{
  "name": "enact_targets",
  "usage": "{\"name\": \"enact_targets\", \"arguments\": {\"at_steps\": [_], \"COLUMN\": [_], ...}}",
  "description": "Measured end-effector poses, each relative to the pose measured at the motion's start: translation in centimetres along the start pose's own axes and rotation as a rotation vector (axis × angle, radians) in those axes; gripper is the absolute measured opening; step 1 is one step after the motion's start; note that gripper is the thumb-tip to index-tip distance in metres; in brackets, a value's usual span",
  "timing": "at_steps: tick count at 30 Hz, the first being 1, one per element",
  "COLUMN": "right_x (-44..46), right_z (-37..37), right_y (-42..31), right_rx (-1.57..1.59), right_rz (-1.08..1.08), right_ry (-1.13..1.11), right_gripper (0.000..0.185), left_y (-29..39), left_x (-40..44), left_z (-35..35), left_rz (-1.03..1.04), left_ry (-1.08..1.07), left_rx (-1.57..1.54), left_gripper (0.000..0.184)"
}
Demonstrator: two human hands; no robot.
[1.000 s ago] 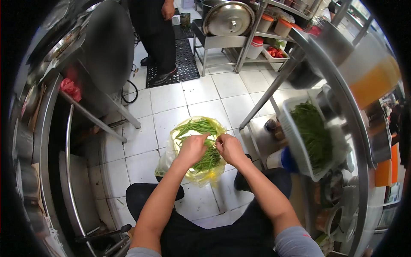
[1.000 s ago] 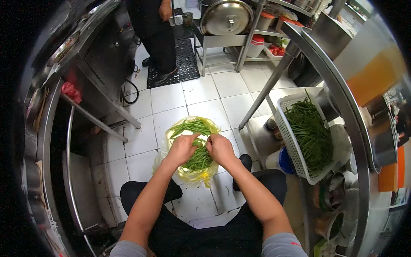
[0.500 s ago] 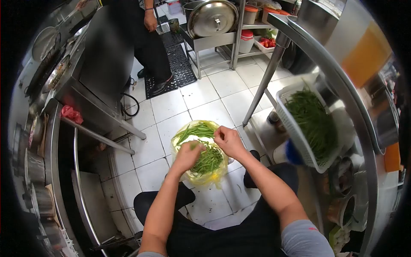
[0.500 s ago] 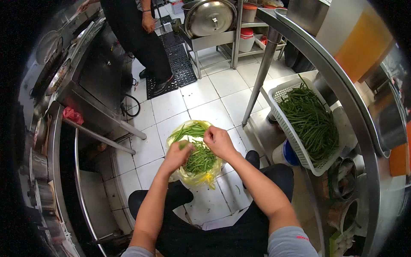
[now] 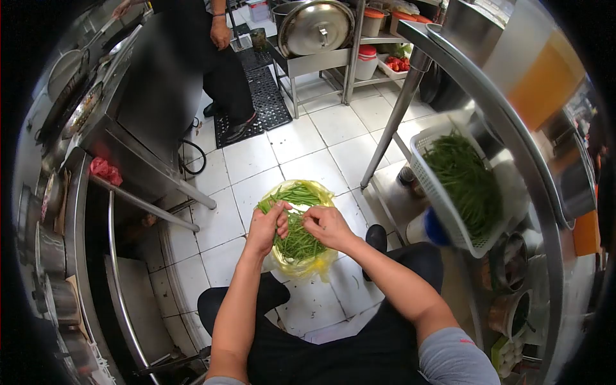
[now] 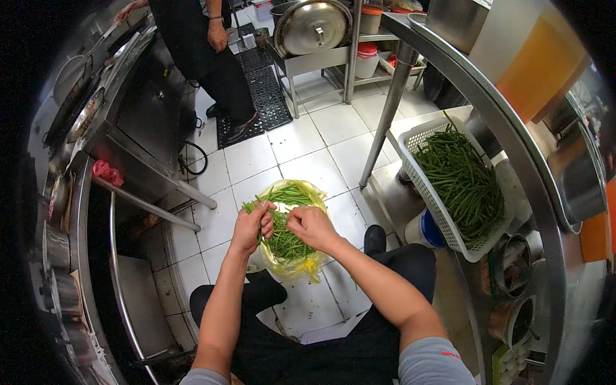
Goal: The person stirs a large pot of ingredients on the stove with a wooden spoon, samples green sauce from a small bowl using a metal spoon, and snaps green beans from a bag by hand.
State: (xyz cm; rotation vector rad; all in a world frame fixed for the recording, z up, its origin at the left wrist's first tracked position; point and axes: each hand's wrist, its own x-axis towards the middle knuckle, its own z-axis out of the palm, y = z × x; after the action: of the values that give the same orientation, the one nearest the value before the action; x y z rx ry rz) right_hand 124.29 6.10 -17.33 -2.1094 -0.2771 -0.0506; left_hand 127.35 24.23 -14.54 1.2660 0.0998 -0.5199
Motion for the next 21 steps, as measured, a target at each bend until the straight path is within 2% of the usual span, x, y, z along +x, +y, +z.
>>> {"name": "enact_targets", "arguments": {"at_steps": [1,3,5,7,8,9,10,11,13,14,15,17,18,19,21], "right_x": [0.1,0.7,1.1,1.1,0.7,0.6,0.3,-0.1,-0.6,-0.6,-0.7,-0.8,-0.8,-0.8,-0.7], "right_z": [0.1,0.3,0.2,-0.4,-0.8,-0.6,-0.2,0.2,0.4,0.4,0.3,-0.2,-0.5,-0.6,-1.1], "right_y": [0.1,0.5,1.8,2.3,2.5,2.6,2.7,2.9,2.4,2.3,2.4,2.8,2.6,2.4,2.2], "right_rx": [0.003,0.227,0.317,0.192,-0.003,0.007,-0.177,-0.361,-0.41,-0.418,-0.428,-0.404,-0.426,-0.447,-0.442], "right_rz": [0.0,0.279,0.322,0.209,0.147,0.145,0.167,0.19,0.188,0.175,0.163,0.139,0.139,0.137,0.14], "right_ry": [0.001,0.181,0.246,0.101,-0.032,-0.025,-0.166,-0.309,-0.345,-0.402,-0.46,-0.472,-0.508,-0.547,-0.563], "right_gripper": [0.022,0.022,0.022,0.021,0.021,0.021,0.022,0.024,0.027,0.028,0.029,0.03,0.03,0.03,0.03], "left_y": [-0.2,-0.4,-0.3,0.1,-0.1,-0.5,-0.9,-2.1,-3.1,-3.9,-3.8,-3.5,-3.6,-4.1,-5.1], "left_x": [0.1,0.5,1.3,2.4,3.4,4.4,5.4,6.7,8.4,8.8,8.9,9.2,9.1,8.9,8.5], "left_z": [0.1,-0.2,-1.3,-3.6,-4.5,-5.5,-6.7,-7.4,-6.8,-6.6,-6.2,-5.6,-5.6,-5.7,-5.8], "left_rz": [0.033,0.063,0.239,0.253,0.265,0.275,0.135,0.133,0.53,0.402,0.407,0.046,-0.024,-0.028,0.124], "left_ry": [0.0,0.001,0.207,0.265,0.342,0.419,0.376,0.374,0.333,0.378,0.371,0.22,0.182,0.181,0.312], "left_rx": [-0.02,-0.03,-0.112,0.008,0.146,0.285,0.308,0.321,1.039,1.149,1.151,1.375,1.43,1.433,1.479], "left_gripper": [0.025,0.025,0.024,0.025,0.025,0.027,0.026,0.026,0.025,0.028,0.028,0.029,0.033,0.033,0.032]}}
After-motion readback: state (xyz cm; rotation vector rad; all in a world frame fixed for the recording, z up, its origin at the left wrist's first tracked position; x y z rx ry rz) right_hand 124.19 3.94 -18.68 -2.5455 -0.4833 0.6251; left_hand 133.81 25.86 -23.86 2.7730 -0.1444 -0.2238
